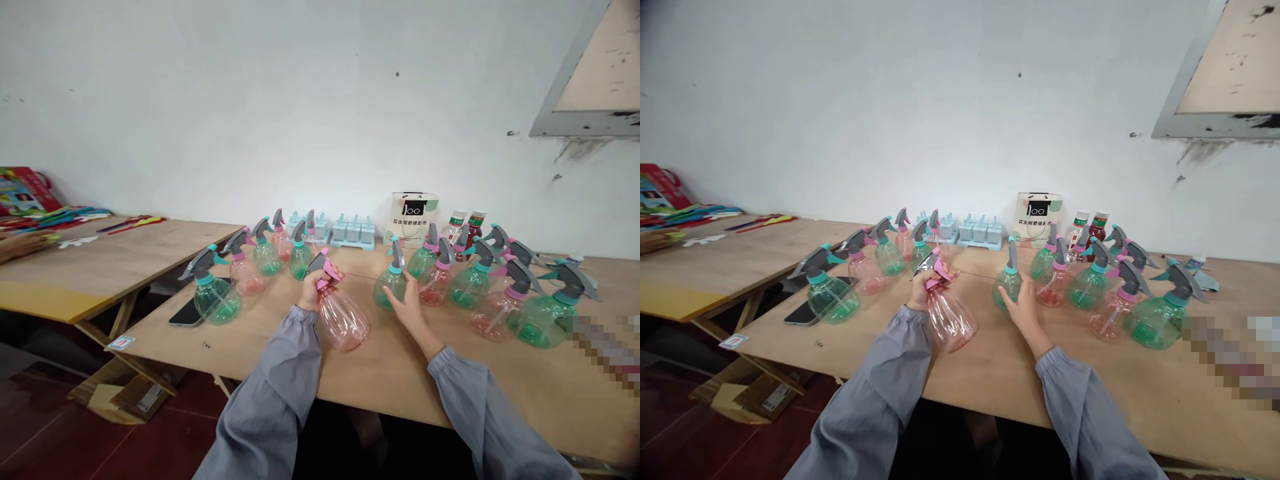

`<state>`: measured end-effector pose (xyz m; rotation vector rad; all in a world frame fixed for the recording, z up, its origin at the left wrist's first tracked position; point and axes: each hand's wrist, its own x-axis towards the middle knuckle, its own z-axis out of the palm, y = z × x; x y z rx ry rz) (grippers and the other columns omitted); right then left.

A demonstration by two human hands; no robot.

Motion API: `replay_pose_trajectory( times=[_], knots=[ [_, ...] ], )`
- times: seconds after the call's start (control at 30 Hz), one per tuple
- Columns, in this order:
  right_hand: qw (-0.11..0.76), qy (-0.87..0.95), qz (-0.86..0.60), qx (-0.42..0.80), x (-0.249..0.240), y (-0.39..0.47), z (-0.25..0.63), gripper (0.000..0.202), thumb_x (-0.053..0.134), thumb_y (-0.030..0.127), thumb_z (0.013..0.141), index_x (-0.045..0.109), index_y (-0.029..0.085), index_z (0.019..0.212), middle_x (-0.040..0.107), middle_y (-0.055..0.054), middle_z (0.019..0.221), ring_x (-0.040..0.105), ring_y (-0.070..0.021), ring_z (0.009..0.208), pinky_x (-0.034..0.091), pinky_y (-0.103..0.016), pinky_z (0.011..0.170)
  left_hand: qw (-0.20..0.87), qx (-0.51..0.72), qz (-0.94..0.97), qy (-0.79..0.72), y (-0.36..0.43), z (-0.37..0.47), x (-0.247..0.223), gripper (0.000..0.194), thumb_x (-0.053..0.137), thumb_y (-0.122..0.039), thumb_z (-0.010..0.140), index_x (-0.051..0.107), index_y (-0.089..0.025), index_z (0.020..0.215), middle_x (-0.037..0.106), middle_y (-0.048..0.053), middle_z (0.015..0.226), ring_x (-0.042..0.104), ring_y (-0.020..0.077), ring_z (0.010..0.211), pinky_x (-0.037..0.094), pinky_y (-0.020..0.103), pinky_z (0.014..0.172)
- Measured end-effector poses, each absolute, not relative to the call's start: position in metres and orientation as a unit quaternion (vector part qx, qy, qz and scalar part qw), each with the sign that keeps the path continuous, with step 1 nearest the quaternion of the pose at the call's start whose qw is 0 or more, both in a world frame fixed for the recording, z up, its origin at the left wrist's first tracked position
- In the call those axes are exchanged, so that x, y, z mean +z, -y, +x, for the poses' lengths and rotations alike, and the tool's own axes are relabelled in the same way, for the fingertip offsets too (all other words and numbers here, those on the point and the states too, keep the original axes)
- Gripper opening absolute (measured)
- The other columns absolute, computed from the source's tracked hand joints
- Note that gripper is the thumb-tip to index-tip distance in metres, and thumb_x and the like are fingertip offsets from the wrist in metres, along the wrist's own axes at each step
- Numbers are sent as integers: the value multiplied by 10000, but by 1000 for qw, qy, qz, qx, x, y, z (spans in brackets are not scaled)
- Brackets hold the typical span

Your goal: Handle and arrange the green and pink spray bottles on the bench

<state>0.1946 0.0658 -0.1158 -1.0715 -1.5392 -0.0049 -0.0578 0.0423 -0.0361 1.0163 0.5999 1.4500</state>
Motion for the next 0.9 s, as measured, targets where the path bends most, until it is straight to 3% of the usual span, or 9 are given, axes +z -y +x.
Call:
replay_pose_trajectory(
  times=[0.17,0.4,0.53,0.6,0.73,0.8,0.9],
  knots=[
    [589,663,-462,-3,-115,-65,194,708,585,645,862,443,152,1351,557,-182,1255,547,-321,1210,431,-561,1079,600,584,462,-293,-40,-56,-37,303,574,-292,600,688,-192,863,766,77,1000,678,305,1134,579,365,813],
    [590,664,-460,-10,-116,-65,195,703,582,650,864,442,162,1350,562,-176,1252,554,-316,1205,435,-562,1079,547,644,469,-258,-41,-58,-38,153,534,-301,565,563,-203,678,647,53,686,693,253,872,565,350,710],
    [590,664,-460,-7,-116,-66,195,714,586,644,863,442,146,1354,556,-189,1267,545,-322,1218,426,-564,1086,542,634,471,-286,-36,-61,-29,260,585,-342,579,628,-194,788,723,77,868,689,280,983,507,283,574],
    [591,662,-461,-4,-116,-66,196,719,594,644,855,447,144,1350,552,-190,1270,541,-326,1222,423,-569,1086,513,642,480,-307,-33,-66,-24,319,636,-391,604,665,-194,852,741,89,968,678,294,1050,512,283,597],
    [587,668,-458,3,-116,-65,196,708,606,626,855,451,144,1349,553,-189,1270,544,-325,1217,427,-568,1082,350,706,503,-357,-28,-90,-15,387,731,-488,677,712,-205,941,739,79,1024,659,269,1088,540,344,831],
    [586,670,-455,2,-115,-63,196,703,604,624,859,452,140,1347,559,-191,1262,551,-324,1209,432,-565,1076,273,718,502,-398,-25,-107,-13,372,770,-479,681,721,-197,919,729,60,943,664,241,1006,529,326,823],
    [586,670,-455,-1,-115,-62,195,702,599,635,860,455,146,1343,566,-187,1253,556,-320,1202,437,-560,1072,196,717,480,-466,-26,-133,-12,289,795,-432,664,653,-182,693,573,-11,629,585,154,695,454,254,612]
  ],
)
